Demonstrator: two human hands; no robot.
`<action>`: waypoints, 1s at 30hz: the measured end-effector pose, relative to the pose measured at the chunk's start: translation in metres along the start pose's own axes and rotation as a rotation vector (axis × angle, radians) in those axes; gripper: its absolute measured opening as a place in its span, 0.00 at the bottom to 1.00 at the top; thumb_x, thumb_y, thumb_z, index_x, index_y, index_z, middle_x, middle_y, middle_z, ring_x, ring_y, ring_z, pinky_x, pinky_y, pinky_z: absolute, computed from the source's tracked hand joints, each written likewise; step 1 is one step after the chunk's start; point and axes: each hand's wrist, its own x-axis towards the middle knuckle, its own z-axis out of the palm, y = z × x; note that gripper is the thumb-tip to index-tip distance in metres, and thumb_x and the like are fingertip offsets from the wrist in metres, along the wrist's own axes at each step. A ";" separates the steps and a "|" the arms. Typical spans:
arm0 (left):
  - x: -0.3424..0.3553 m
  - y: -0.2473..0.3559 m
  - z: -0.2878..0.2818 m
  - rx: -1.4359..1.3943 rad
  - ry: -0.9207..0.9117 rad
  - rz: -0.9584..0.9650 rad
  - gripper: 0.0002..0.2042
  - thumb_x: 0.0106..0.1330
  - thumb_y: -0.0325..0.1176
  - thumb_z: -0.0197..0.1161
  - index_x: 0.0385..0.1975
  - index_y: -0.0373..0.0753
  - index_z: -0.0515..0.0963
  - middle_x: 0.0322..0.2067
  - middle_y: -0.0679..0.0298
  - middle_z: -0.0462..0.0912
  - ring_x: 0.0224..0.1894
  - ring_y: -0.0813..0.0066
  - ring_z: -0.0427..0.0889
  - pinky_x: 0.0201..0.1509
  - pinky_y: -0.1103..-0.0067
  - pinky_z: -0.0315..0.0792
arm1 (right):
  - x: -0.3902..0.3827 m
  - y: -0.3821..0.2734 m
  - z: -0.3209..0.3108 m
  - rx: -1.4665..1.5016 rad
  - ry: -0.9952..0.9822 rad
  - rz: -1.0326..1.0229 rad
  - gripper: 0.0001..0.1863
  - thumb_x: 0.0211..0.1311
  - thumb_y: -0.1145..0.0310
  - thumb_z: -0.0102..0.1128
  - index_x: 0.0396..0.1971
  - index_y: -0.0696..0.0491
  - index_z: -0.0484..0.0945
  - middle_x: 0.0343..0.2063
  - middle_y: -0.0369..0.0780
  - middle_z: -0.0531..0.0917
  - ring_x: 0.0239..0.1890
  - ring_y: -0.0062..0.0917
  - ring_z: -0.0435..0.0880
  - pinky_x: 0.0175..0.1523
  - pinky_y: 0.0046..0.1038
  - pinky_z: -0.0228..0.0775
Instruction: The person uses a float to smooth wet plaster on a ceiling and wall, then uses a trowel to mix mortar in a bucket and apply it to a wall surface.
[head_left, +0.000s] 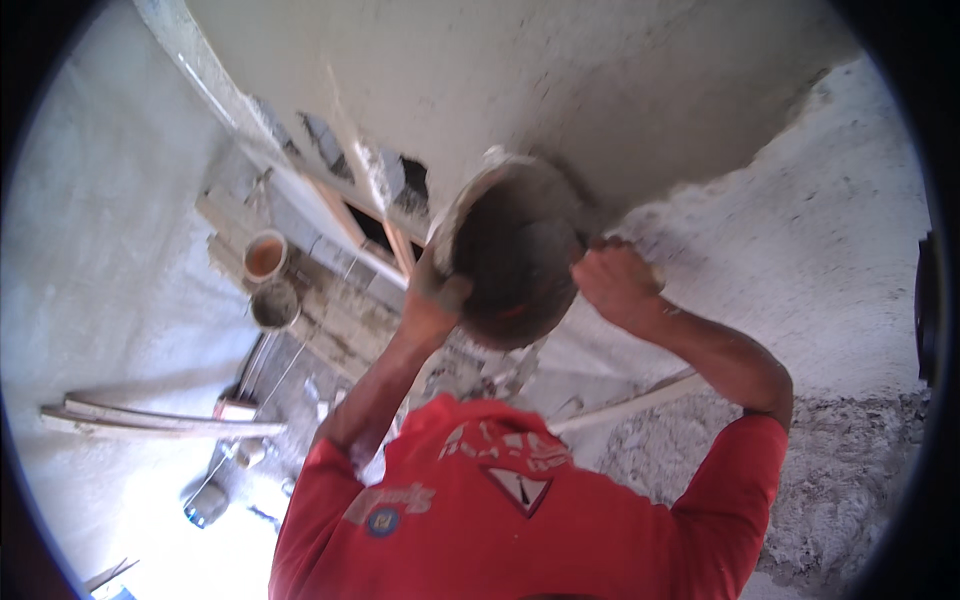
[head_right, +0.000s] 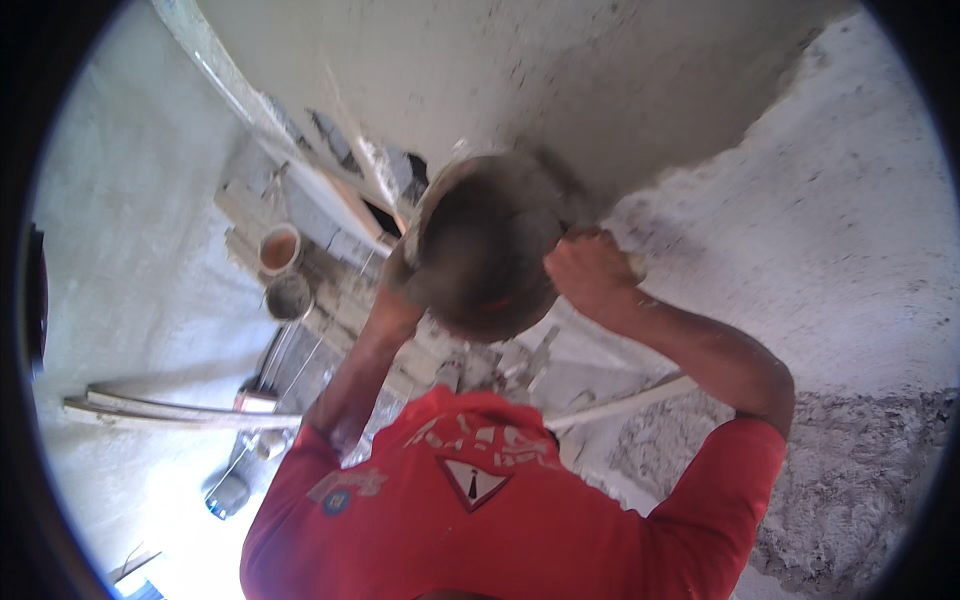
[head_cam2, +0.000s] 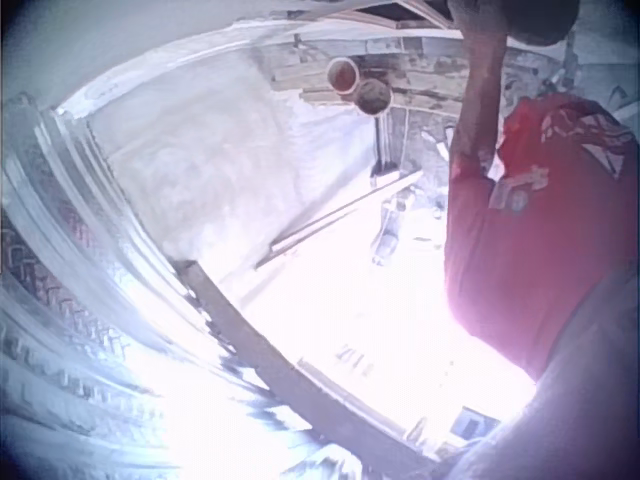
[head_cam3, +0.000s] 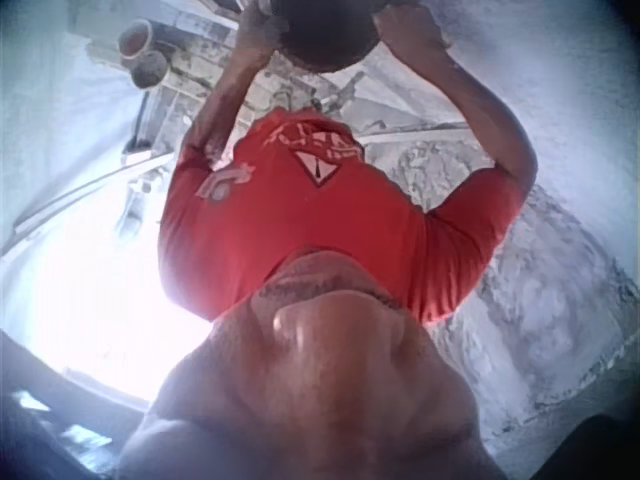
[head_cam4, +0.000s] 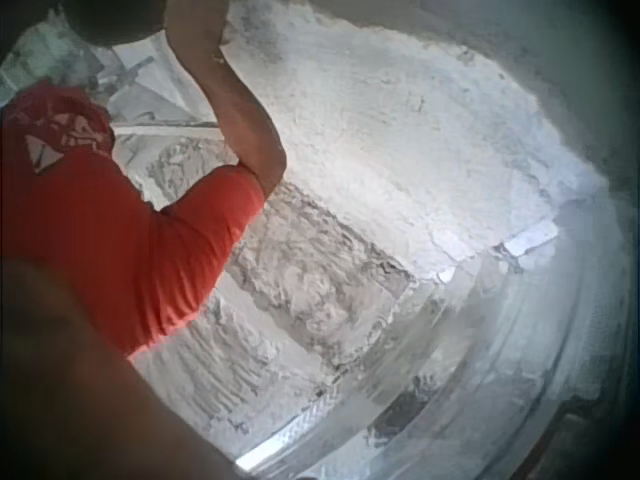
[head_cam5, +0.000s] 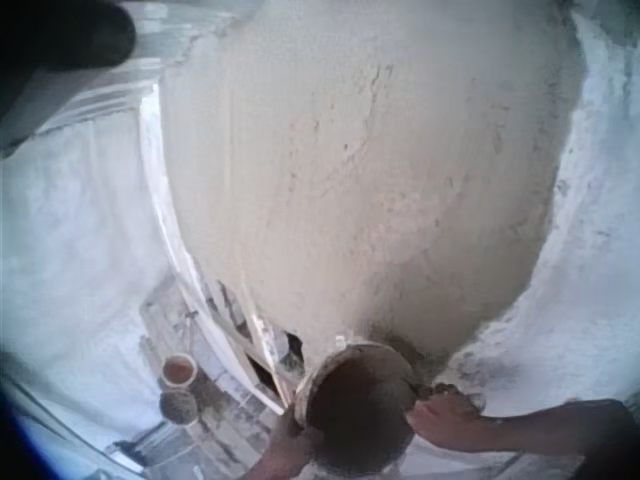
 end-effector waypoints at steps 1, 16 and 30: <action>0.002 0.002 0.004 0.056 -0.014 -0.036 0.34 0.52 0.26 0.52 0.64 0.26 0.59 0.49 0.52 0.78 0.50 0.67 0.77 0.56 0.76 0.70 | -0.001 -0.002 0.009 0.090 0.021 0.007 0.10 0.59 0.70 0.54 0.37 0.55 0.82 0.28 0.48 0.83 0.34 0.40 0.84 0.42 0.41 0.77; 0.008 0.005 0.007 0.111 -0.105 -0.096 0.19 0.60 0.31 0.58 0.50 0.29 0.72 0.40 0.60 0.79 0.38 0.77 0.79 0.42 0.79 0.74 | -0.028 -0.036 0.128 0.924 0.465 0.126 0.20 0.58 0.62 0.62 0.50 0.50 0.78 0.38 0.48 0.84 0.40 0.43 0.84 0.48 0.39 0.77; 0.023 -0.023 0.003 0.029 -0.095 -0.481 0.23 0.52 0.28 0.57 0.51 0.29 0.72 0.38 0.64 0.78 0.38 0.77 0.76 0.45 0.81 0.71 | -0.040 -0.041 0.129 0.920 0.245 0.316 0.17 0.62 0.60 0.57 0.50 0.49 0.76 0.31 0.44 0.84 0.34 0.39 0.85 0.40 0.40 0.79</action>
